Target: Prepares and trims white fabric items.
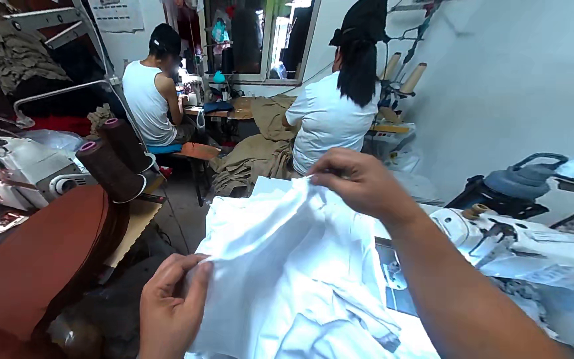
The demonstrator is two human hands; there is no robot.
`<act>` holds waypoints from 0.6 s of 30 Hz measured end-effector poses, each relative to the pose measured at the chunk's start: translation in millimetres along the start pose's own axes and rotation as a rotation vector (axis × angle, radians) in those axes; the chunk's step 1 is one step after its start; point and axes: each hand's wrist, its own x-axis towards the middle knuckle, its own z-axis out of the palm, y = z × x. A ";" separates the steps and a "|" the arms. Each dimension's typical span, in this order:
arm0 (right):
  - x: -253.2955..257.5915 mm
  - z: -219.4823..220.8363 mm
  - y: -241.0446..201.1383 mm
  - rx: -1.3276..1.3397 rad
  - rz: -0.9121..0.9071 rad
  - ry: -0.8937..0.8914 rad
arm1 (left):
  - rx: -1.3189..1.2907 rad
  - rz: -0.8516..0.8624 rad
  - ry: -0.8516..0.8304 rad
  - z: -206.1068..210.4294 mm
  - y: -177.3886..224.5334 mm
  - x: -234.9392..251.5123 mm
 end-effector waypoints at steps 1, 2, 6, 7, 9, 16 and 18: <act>-8.3 -11.8 1.4 0.129 -0.041 0.021 | -0.091 0.081 -0.107 -5.3 8.0 1.0; -16.7 -22.8 3.4 0.306 -0.097 0.027 | -0.177 0.174 -0.228 -8.8 17.2 3.2; -33.0 -29.9 14.4 0.807 -0.409 -0.083 | -0.412 0.407 -0.557 19.4 50.8 19.3; -35.5 -20.2 18.4 0.857 -0.414 -0.128 | -0.400 0.438 -0.565 32.7 50.8 24.3; -36.9 4.7 13.7 0.906 -0.356 -0.199 | -0.364 0.477 -0.521 59.5 41.8 33.1; -46.4 36.8 -0.5 1.098 -0.184 -0.254 | -0.306 0.356 -0.384 101.1 19.9 35.0; -49.4 36.7 0.3 1.090 -0.141 -0.239 | -0.332 0.338 -0.377 105.6 18.7 33.5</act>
